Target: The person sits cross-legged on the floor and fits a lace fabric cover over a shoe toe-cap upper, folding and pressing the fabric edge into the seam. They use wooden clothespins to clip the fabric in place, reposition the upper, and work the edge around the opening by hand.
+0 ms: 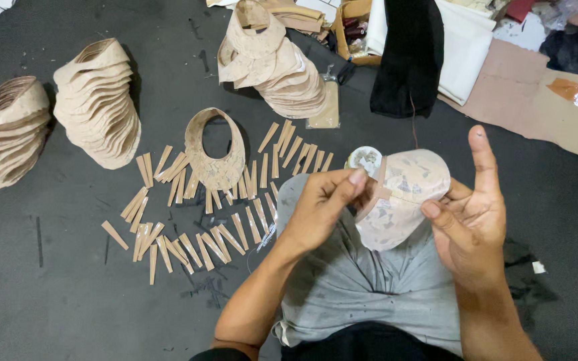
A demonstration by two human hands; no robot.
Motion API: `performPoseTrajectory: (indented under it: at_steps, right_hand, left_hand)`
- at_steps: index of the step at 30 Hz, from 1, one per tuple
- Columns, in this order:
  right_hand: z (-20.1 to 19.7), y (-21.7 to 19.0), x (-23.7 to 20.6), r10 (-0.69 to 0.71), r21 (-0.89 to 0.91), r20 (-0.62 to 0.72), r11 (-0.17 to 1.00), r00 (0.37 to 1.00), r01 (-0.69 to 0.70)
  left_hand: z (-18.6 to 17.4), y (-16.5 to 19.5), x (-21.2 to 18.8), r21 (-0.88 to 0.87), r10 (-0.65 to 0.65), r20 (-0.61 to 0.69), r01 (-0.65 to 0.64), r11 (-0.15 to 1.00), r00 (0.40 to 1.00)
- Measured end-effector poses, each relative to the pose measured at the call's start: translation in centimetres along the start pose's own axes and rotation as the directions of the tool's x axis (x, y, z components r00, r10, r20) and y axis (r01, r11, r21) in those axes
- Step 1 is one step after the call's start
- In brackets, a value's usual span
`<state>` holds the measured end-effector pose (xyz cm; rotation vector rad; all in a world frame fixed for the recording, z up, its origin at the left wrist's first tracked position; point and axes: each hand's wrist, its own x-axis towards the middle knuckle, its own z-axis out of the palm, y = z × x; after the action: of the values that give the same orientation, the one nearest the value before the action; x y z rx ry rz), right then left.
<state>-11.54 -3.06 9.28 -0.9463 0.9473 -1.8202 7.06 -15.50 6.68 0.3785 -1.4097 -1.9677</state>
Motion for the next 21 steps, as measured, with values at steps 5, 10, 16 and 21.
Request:
performPoseTrajectory:
  at_steps: [5, 10, 16, 21]
  right_hand:
    - [-1.1, 0.2, -0.2, -0.012, 0.018, 0.002, 1.000, 1.000, 0.012]
    - [-2.0, 0.0, -0.5, 0.028, 0.051, -0.020, 0.998, 0.999, -0.027]
    - [-3.1, -0.2, -1.1, 0.016, 0.059, -0.005, 0.998, 1.000, -0.015]
    - [-4.6, 0.3, -1.2, 0.012, 0.109, 0.007, 0.994, 1.000, -0.013]
  left_hand:
    - [1.0, -0.5, 0.2, 0.018, -0.014, -0.009, 0.014, 1.000, 1.000]
    - [2.3, 0.2, 0.5, 0.017, -0.040, 0.007, 0.040, 0.999, 0.999]
    - [4.9, -0.4, 0.5, 0.069, -0.097, -0.077, 0.102, 0.992, 0.992]
    - [6.0, -3.1, 0.9, 0.005, -0.065, -0.095, 0.066, 0.998, 0.993]
